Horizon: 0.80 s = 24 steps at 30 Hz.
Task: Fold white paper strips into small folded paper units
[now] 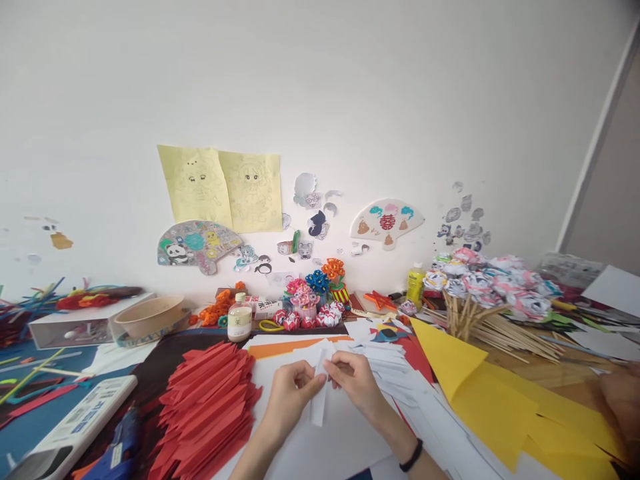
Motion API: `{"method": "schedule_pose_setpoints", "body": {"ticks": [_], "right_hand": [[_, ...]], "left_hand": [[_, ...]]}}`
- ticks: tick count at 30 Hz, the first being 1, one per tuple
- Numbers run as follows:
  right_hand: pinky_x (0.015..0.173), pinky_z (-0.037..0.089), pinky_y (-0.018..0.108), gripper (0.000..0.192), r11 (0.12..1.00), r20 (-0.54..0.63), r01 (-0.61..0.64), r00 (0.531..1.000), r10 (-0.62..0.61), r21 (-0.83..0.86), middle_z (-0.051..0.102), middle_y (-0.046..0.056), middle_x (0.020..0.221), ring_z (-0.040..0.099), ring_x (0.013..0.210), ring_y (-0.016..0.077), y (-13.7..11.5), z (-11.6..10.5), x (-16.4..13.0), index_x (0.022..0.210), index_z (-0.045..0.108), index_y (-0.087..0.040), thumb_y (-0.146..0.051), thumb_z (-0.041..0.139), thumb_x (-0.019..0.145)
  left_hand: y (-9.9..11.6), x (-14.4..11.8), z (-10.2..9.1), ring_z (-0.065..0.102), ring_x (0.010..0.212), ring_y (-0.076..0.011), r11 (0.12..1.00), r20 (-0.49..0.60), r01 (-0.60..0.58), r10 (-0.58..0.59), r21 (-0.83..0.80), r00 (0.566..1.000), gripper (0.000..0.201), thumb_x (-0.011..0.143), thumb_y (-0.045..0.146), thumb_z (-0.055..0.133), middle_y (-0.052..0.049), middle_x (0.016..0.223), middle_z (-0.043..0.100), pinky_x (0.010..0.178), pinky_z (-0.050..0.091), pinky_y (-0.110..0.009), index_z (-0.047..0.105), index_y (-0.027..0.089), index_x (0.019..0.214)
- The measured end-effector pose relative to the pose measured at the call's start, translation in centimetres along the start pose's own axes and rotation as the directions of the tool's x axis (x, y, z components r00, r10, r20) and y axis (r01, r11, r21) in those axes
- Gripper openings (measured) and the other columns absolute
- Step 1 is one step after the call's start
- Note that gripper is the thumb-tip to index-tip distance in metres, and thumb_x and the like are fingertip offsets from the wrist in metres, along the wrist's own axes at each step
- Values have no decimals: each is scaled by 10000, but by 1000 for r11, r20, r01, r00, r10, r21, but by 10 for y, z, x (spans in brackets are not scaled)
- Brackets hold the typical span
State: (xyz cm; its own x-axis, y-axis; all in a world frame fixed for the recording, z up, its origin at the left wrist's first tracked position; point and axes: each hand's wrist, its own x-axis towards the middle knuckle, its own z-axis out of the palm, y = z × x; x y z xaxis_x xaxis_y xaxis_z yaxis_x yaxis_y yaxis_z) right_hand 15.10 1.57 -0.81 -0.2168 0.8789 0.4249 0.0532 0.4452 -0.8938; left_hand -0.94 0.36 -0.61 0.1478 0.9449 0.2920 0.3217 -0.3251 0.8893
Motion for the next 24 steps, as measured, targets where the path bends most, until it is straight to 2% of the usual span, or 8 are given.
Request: {"method": "schedule_pose_setpoints", "body": {"ticks": [6,10,15,20,24], "right_hand": [[508,386,226,364,1000,-57,23,998,-24,-10,493,-14,524,497,500,120,-1,-2,-1,600,535,-154,-418,549,850],[504,387,224,361,999,-70,33,997,-33,-2,491,-16,518,495,493,119,1,-2,-1,599,536,-154,-415,554,848],[515,388,225,338,999,-125,46,991,-45,6,505,-14,541,501,510,121,3,-3,0,617,542,-155,-398,559,852],[522,387,231,339,998,-159,55,986,-57,-19,505,-13,554,502,522,125,5,-4,0,614,538,-158,-392,550,859],[527,384,237,344,997,-230,65,971,-70,-29,495,-16,550,495,526,128,6,-6,1,606,524,-166,-400,554,855]], "left_hand": [[0,-1,0,277,498,-75,997,124,57,-50,-55,991,400,743,502,601,64,514,349,477,190,-209,467,158,588],[-2,0,2,243,494,-74,999,59,32,-33,15,998,415,725,505,613,73,502,307,478,164,-219,436,167,560],[-3,1,2,263,499,-83,999,95,36,-38,22,995,393,745,504,584,68,510,317,482,179,-219,467,165,585],[1,0,2,316,518,-95,990,21,-32,29,137,999,354,766,440,566,60,505,371,523,249,-217,443,172,570],[5,-2,3,385,520,-109,988,58,-25,16,154,998,322,780,418,545,36,512,472,547,299,-217,521,161,588]]}}
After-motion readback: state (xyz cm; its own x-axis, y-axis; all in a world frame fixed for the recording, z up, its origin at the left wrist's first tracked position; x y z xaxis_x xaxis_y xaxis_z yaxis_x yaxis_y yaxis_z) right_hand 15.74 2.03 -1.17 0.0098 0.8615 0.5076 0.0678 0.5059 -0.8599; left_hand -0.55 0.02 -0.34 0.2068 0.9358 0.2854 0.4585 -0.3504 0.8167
